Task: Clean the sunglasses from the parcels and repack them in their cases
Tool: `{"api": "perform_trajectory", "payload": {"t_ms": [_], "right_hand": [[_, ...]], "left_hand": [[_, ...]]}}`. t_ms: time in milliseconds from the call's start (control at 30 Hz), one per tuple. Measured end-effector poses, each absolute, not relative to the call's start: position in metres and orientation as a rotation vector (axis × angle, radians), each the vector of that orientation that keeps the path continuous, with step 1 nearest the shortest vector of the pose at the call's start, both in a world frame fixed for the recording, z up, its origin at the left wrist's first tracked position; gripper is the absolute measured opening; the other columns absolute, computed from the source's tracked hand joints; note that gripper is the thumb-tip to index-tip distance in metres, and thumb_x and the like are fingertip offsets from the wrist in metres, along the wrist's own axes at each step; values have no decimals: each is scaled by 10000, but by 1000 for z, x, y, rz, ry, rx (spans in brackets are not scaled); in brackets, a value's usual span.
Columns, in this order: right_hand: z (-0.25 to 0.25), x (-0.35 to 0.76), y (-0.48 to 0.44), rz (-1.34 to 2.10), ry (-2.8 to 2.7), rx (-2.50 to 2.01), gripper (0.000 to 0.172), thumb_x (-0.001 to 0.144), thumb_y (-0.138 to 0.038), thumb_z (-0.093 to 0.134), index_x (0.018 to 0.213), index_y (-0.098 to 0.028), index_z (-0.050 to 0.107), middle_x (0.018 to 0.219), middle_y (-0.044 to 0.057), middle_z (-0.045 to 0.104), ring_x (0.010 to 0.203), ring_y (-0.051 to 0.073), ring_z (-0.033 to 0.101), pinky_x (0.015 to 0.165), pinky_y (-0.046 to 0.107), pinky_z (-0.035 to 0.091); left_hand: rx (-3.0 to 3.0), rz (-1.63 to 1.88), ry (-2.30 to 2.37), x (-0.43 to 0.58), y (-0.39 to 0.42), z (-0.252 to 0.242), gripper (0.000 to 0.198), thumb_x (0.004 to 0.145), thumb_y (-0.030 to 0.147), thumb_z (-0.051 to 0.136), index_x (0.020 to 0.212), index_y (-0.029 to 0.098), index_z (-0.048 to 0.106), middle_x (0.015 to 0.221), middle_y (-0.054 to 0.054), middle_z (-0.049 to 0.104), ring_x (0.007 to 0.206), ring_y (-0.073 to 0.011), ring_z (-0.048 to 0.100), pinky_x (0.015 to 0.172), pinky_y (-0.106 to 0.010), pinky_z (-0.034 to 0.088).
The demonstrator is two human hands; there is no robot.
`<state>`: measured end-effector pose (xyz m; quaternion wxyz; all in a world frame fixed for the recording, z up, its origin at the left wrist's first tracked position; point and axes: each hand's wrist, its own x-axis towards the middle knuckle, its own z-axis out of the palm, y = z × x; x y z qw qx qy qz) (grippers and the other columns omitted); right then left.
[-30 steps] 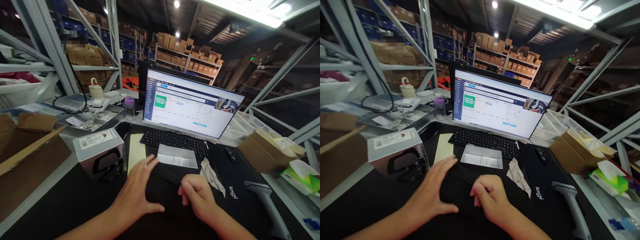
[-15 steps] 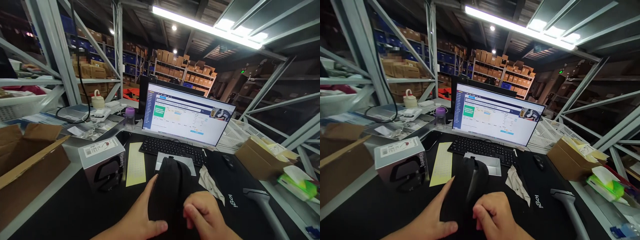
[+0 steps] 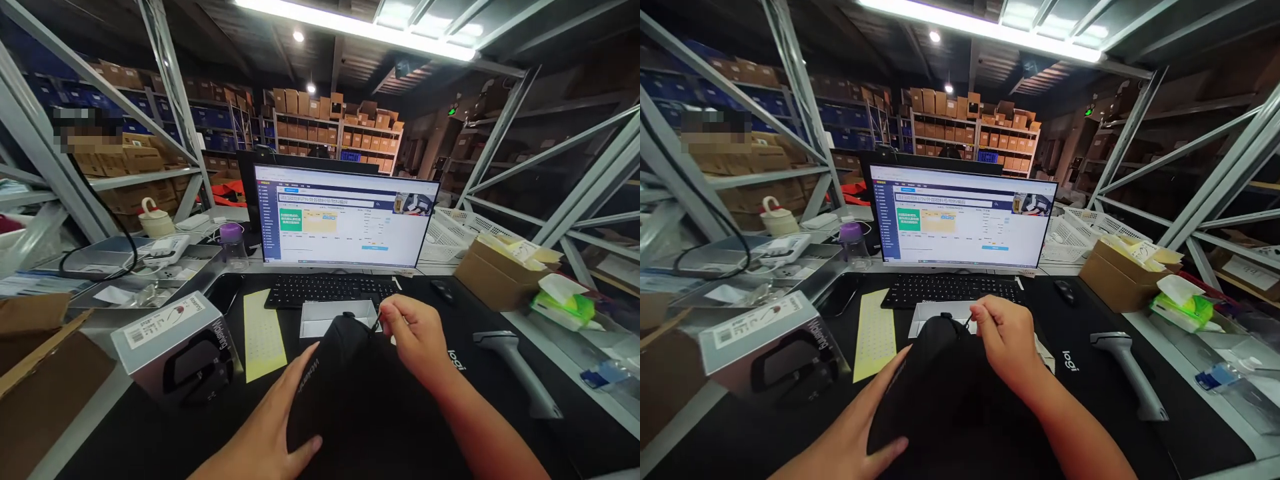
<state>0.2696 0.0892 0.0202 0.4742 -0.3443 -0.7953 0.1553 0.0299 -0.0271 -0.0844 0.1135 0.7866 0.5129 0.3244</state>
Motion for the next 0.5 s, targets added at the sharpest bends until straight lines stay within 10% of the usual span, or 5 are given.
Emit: {"api": "perform_trajectory", "payload": {"t_ms": [333, 433, 500], "right_hand": [[-13, 265, 123, 807, -2277, -1144, 384, 992, -382, 452, 685, -205, 600, 682, 12, 628, 686, 186, 595, 674, 291, 428], [-26, 287, 105, 1298, -2207, -860, 393, 1002, -519, 448, 1182, -226, 638, 1223, 83, 665, 1106, 240, 640, 955, 369, 481], [-36, 299, 87, 1573, -2107, -713, 721, 904, -649, 573, 1495, -290, 372, 1494, 96, 479, 1326, 272, 520, 1064, 414, 445]], "left_hand": [[2456, 706, 1521, 40, -20, -86, 1129, 625, 37, 633, 1579, 316, 98, 1516, -122, 447, 1355, -323, 499, 1095, -521, 497], [2471, 676, 1688, 47, -27, -90, 1217, 513, -6, 618, 1576, 332, 129, 1477, -132, 481, 1301, -360, 531, 1059, -556, 509], [2485, 678, 1754, 55, -29, -88, 1265, 487, -9, 637, 1583, 316, 96, 1477, -157, 477, 1296, -389, 525, 1053, -591, 497]]}}
